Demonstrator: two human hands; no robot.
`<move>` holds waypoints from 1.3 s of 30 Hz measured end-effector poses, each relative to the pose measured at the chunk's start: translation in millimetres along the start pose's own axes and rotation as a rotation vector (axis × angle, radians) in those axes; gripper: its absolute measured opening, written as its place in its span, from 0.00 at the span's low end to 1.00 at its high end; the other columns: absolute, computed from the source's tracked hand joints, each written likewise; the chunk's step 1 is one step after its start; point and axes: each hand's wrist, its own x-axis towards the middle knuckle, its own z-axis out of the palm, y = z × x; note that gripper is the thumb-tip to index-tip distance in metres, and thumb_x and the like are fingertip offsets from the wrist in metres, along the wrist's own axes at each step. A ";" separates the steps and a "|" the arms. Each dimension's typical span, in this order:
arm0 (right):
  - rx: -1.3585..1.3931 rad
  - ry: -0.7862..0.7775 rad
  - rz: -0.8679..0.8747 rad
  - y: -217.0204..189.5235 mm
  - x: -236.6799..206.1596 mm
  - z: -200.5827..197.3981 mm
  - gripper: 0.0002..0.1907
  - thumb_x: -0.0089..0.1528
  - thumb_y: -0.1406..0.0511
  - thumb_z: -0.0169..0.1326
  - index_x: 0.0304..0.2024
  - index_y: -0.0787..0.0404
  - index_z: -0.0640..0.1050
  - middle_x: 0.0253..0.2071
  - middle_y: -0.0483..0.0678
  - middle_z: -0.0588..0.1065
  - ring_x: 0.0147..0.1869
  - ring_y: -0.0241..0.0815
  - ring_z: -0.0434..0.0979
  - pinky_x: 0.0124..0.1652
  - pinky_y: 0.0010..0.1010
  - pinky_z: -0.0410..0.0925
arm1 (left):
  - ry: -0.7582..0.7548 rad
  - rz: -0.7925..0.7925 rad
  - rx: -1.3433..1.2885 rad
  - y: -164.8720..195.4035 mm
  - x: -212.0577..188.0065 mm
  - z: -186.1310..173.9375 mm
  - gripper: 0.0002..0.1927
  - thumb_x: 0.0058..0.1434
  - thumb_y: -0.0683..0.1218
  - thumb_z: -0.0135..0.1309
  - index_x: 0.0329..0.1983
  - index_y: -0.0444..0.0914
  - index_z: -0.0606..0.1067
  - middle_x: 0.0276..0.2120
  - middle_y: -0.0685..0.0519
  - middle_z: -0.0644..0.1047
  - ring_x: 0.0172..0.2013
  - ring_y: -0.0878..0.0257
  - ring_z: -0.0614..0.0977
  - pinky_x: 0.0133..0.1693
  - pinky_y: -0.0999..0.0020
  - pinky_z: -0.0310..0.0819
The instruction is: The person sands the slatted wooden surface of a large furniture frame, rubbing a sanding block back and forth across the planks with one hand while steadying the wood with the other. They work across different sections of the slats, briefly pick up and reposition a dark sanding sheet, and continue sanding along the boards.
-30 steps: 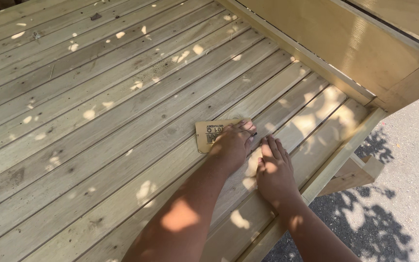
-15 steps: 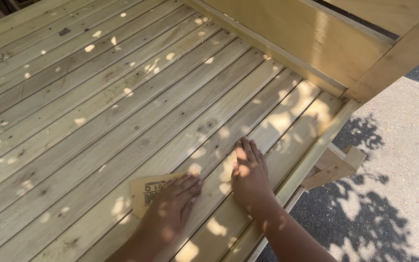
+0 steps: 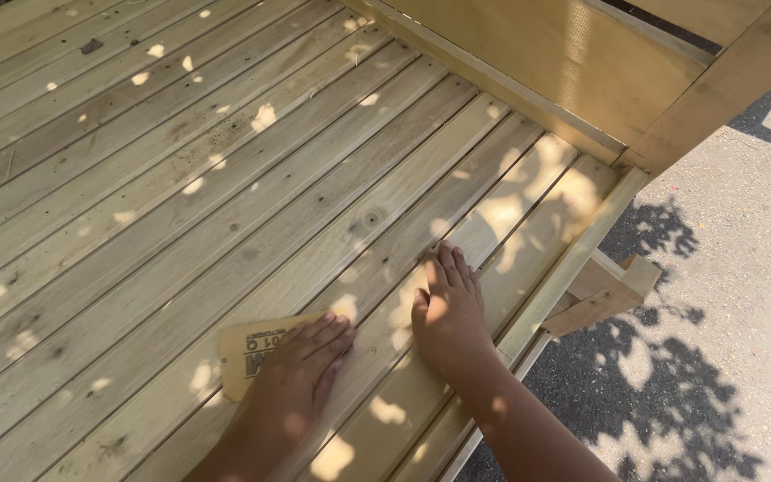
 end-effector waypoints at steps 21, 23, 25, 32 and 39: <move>-0.116 -0.039 -0.088 -24.4 -19.5 16.3 0.31 0.65 0.62 0.47 0.68 0.73 0.61 0.72 0.66 0.58 0.77 0.64 0.52 0.71 0.51 0.47 | -0.126 -0.158 0.030 5.8 -18.9 -14.3 0.19 0.68 0.47 0.45 0.60 0.42 0.76 0.65 0.53 0.73 0.67 0.60 0.69 0.68 0.55 0.51; -0.163 -0.102 -0.139 -52.1 -32.0 17.9 0.34 0.67 0.61 0.43 0.68 0.78 0.56 0.74 0.70 0.54 0.78 0.68 0.48 0.69 0.56 0.45 | -0.244 -0.214 0.008 8.0 -52.1 -49.0 0.18 0.68 0.48 0.46 0.58 0.41 0.77 0.64 0.54 0.74 0.67 0.59 0.70 0.67 0.56 0.56; -0.379 -0.173 -0.184 -84.9 -46.6 20.9 0.34 0.67 0.58 0.42 0.67 0.78 0.58 0.72 0.70 0.55 0.76 0.65 0.50 0.69 0.50 0.48 | -0.332 -0.422 -0.071 8.6 -60.5 -81.3 0.20 0.65 0.50 0.49 0.59 0.44 0.78 0.60 0.54 0.79 0.59 0.61 0.77 0.61 0.62 0.67; 0.483 -0.626 0.445 -120.4 -63.4 -6.1 0.34 0.65 0.49 0.45 0.65 0.63 0.74 0.61 0.67 0.77 0.67 0.57 0.78 0.65 0.39 0.66 | 0.011 -0.955 -0.475 26.2 -13.0 -126.6 0.20 0.76 0.50 0.49 0.43 0.26 0.76 0.29 0.25 0.70 0.26 0.56 0.65 0.32 0.47 0.72; 1.147 -0.811 0.183 -90.6 -67.8 -8.2 0.41 0.62 0.55 0.56 0.73 0.63 0.58 0.68 0.50 0.70 0.73 0.41 0.67 0.68 0.32 0.60 | 0.295 -1.079 -1.490 35.3 9.5 -103.4 0.17 0.67 0.51 0.50 0.41 0.31 0.79 0.34 0.45 0.82 0.32 0.58 0.83 0.37 0.60 0.82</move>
